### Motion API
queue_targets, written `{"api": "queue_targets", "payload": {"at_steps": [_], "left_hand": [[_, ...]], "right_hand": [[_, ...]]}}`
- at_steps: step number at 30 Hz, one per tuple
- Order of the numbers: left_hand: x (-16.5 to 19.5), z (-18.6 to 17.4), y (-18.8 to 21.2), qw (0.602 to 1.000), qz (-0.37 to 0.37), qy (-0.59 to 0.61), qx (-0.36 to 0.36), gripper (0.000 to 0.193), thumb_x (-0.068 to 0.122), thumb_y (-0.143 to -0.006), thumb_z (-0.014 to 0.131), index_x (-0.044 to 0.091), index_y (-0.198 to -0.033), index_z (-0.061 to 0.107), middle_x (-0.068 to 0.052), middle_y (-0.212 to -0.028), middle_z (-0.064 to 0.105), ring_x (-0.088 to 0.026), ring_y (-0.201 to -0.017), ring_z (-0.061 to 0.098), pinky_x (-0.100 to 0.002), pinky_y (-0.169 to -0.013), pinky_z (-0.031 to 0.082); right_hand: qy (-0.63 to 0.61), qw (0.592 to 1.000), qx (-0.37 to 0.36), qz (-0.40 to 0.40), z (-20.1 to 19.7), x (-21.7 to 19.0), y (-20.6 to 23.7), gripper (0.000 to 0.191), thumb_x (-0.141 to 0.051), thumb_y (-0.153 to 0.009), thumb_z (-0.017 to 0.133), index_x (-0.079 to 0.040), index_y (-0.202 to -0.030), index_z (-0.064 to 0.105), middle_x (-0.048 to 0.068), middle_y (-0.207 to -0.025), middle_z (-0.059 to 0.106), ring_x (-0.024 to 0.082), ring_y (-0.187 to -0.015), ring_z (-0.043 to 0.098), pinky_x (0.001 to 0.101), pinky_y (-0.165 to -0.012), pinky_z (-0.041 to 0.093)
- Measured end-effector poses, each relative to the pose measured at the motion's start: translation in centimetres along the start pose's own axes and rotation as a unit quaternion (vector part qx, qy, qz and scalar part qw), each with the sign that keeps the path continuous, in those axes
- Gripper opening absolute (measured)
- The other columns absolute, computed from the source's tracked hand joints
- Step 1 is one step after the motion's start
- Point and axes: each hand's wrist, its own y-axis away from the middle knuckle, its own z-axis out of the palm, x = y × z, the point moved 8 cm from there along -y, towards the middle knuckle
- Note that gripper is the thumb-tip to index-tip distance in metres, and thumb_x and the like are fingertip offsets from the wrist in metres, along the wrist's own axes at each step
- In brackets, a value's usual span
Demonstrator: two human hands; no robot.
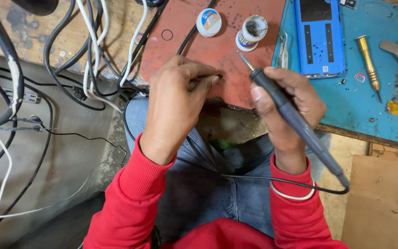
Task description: The person solders a small circuit board at a workbench, holding the board with one hand while applying a soldering iron. They open a plastic compartment box, pick a small component from it, position it on the board, and continue soldering, later using a small screwdriver on the board.
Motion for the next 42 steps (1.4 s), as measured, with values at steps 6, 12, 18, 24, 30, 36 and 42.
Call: {"api": "queue_targets", "payload": {"at_steps": [6,12,18,24,30,36,42], "left_hand": [[0.4,0.2,0.5,0.998,0.025,-0.049,-0.011,0.016,0.011,-0.096,0.073,0.007,-0.111,0.078,-0.014,-0.104,0.066,-0.032,-0.091,0.067,-0.04,-0.077,0.054],[1.4,-0.7,2.7,0.974,0.178,-0.139,-0.012,0.025,0.016,-0.101,0.075,0.011,-0.124,0.067,-0.007,-0.116,0.064,-0.027,-0.094,0.063,-0.039,-0.08,0.052],[1.2,-0.1,3.3,0.96,0.196,-0.197,-0.022,0.039,0.019,-0.093,0.078,0.015,-0.13,0.067,-0.003,-0.121,0.062,-0.022,-0.089,0.055,-0.036,-0.077,0.048],[1.5,0.2,3.0,0.961,0.184,-0.206,-0.017,0.037,0.018,-0.092,0.079,0.015,-0.127,0.069,-0.002,-0.121,0.063,-0.022,-0.088,0.055,-0.036,-0.076,0.048],[1.7,0.1,2.9,0.962,0.178,-0.206,-0.009,0.031,0.018,-0.094,0.079,0.014,-0.123,0.071,-0.001,-0.12,0.063,-0.021,-0.087,0.054,-0.035,-0.075,0.048],[1.9,0.1,2.9,0.962,0.175,-0.209,-0.008,0.03,0.018,-0.093,0.079,0.013,-0.122,0.071,-0.002,-0.119,0.064,-0.021,-0.086,0.054,-0.035,-0.075,0.048],[1.9,0.2,2.9,0.963,0.173,-0.207,-0.007,0.031,0.018,-0.094,0.08,0.012,-0.123,0.071,-0.002,-0.121,0.063,-0.021,-0.086,0.053,-0.035,-0.075,0.047]], "right_hand": [[0.008,0.998,-0.063,0.001,0.3,1.1,0.2,0.024,-0.005,-0.099,0.08,0.005,-0.117,0.067,0.008,-0.097,0.072,0.007,-0.084,0.067,0.021,-0.078,0.057],[0.019,0.998,-0.049,0.026,0.2,1.3,0.1,0.025,-0.01,-0.096,0.08,0.005,-0.113,0.069,0.005,-0.091,0.071,0.005,-0.076,0.065,0.0187,-0.07,0.054],[0.086,0.994,-0.058,0.029,0.4,1.2,-0.3,0.026,-0.014,-0.096,0.079,0.005,-0.112,0.071,0.005,-0.089,0.072,0.005,-0.073,0.063,0.0186,-0.066,0.051],[0.108,0.991,-0.077,0.007,0.3,0.9,-0.2,0.026,-0.015,-0.094,0.081,0.004,-0.109,0.072,0.007,-0.092,0.073,0.008,-0.077,0.068,0.0207,-0.07,0.054],[0.133,0.988,-0.081,-0.003,0.5,0.5,-0.4,0.026,-0.015,-0.091,0.082,0.002,-0.108,0.072,0.008,-0.091,0.073,0.008,-0.077,0.07,0.0208,-0.069,0.054],[0.133,0.985,-0.104,-0.026,1.0,-0.3,-0.8,0.03,-0.017,-0.092,0.083,0.001,-0.113,0.071,0.007,-0.089,0.072,0.009,-0.078,0.07,0.0208,-0.07,0.055],[0.109,0.989,-0.101,-0.02,1.2,-0.4,-0.9,0.031,-0.012,-0.087,0.082,0.001,-0.112,0.07,0.006,-0.087,0.071,0.01,-0.078,0.07,0.0211,-0.071,0.055]]}}
